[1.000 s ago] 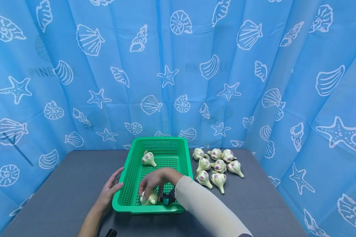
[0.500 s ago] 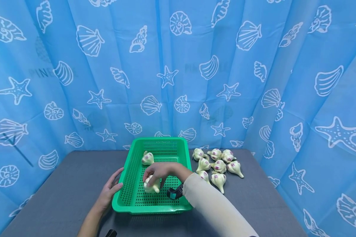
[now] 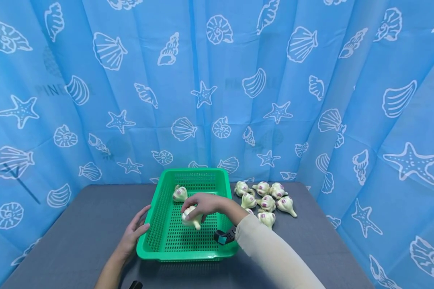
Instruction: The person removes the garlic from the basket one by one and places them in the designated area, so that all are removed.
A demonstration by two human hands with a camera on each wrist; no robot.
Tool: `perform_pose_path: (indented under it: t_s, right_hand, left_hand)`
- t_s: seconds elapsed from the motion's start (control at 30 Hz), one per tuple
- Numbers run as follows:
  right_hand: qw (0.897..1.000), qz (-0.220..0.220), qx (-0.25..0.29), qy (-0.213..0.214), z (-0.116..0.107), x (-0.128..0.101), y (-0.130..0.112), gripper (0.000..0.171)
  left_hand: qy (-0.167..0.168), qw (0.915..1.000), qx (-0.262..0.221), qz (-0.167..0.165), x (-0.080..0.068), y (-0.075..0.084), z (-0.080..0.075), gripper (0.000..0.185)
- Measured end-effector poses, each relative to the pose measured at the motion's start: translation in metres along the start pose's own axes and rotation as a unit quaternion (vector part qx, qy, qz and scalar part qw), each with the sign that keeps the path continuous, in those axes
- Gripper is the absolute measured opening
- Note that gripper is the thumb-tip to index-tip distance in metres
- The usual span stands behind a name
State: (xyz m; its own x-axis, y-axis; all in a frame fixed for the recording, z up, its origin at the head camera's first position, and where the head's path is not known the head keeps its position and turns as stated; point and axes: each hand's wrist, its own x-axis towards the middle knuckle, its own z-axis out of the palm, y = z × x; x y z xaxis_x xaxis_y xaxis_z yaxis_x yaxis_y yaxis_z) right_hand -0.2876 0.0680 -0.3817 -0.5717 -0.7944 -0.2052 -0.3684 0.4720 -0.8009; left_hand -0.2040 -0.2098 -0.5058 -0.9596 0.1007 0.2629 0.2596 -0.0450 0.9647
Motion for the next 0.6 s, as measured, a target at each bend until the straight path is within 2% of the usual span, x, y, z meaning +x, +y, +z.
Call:
perform_pose_path:
  t_s: [0.2, 0.4, 0.6]
  right_hand:
    - [0.997, -0.032, -0.036, 0.053, -0.009, -0.015, 0.001, 0.026]
    - [0.991, -0.051, -0.072, 0.103, -0.018, -0.031, 0.007, 0.028]
    - [0.983, -0.064, -0.074, 0.155, -0.027, -0.047, 0.017, 0.029]
  left_hand:
    - [0.01, 0.9998, -0.006, -0.017, 0.0, -0.001, 0.002, 0.06]
    - [0.018, 0.9997, 0.001, -0.019, 0.0, -0.001, 0.002, 0.06]
    - [0.018, 0.9997, 0.011, -0.013, 0.0, -0.001, 0.002, 0.059]
